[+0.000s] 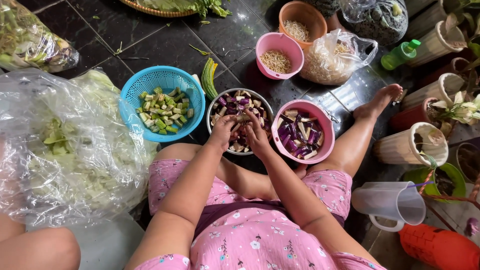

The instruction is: Breaking eggplants into smaller pieces by hand and sorting them into bowls for food preparation.

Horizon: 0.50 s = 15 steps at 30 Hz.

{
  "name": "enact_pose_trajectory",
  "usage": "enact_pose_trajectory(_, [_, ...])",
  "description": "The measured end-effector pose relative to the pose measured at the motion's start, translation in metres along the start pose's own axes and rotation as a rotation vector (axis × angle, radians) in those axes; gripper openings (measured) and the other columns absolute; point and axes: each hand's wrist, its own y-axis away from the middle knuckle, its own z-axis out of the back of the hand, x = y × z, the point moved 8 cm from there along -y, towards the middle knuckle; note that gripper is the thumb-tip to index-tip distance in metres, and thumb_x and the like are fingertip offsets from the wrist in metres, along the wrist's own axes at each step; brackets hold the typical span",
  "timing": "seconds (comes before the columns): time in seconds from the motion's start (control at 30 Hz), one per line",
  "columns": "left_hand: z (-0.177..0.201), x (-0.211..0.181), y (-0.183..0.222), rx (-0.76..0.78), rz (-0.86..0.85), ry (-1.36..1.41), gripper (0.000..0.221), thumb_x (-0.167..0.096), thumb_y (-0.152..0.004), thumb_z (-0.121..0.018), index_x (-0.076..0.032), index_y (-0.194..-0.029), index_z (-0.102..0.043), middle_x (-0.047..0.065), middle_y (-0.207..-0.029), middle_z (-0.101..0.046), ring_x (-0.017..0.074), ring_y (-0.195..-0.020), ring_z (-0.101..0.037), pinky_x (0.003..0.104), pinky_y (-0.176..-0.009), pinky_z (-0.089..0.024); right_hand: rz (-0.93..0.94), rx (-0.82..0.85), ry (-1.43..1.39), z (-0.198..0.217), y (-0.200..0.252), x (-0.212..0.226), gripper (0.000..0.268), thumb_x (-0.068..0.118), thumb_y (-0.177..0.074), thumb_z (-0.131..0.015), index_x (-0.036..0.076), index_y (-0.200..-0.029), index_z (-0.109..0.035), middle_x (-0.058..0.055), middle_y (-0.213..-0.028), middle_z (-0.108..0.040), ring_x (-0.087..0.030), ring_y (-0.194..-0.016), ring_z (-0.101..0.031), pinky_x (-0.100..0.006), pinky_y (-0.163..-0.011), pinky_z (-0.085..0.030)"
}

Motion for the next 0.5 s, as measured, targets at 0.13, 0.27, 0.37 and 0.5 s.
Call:
enact_pose_trajectory(0.13, [-0.009,-0.009,0.012,0.056,0.065,0.023,0.011,-0.026,-0.099,-0.066,-0.019,-0.092,-0.071,0.01,-0.062,-0.066,0.0136,-0.04,-0.053,0.022,-0.039,-0.048,0.04,0.021,-0.068,-0.001,-0.001,-0.013,0.052,0.022,-0.11,-0.034,0.02,-0.162,-0.028,-0.008,-0.076,-0.062,-0.019,-0.058,-0.06,-0.032,-0.054,-0.051])
enact_pose_trajectory(0.27, [-0.012,-0.004,0.013,0.121,0.111,0.123,0.014,-0.026,-0.099,-0.064,-0.016,-0.091,-0.067,0.009,-0.057,-0.059,0.0131,-0.039,-0.046,0.019,-0.037,-0.034,0.091,0.027,-0.107,0.001,0.0,-0.01,0.052,0.023,-0.111,-0.033,0.017,-0.162,-0.028,-0.008,-0.081,-0.064,-0.017,-0.058,-0.061,-0.028,-0.05,-0.051])
enact_pose_trajectory(0.37, [-0.01,0.007,0.008,0.148,0.131,0.164,0.013,-0.026,-0.099,-0.064,-0.015,-0.091,-0.066,0.008,-0.056,-0.056,0.0132,-0.039,-0.044,0.02,-0.038,-0.029,0.112,0.033,-0.103,0.002,0.001,-0.021,0.053,0.024,-0.11,-0.034,0.015,-0.162,-0.028,-0.009,-0.082,-0.066,-0.017,-0.057,-0.063,-0.029,-0.047,-0.051])
enact_pose_trajectory(0.5, [-0.007,0.013,0.004,0.17,0.167,0.192,0.011,-0.026,-0.098,-0.066,-0.016,-0.094,-0.065,0.009,-0.057,-0.056,0.0136,-0.039,-0.043,0.02,-0.039,-0.025,0.092,0.028,-0.103,0.001,0.002,-0.023,0.049,0.025,-0.111,-0.033,0.011,-0.158,-0.031,-0.009,-0.078,-0.064,-0.019,-0.056,-0.06,-0.032,-0.051,-0.049])
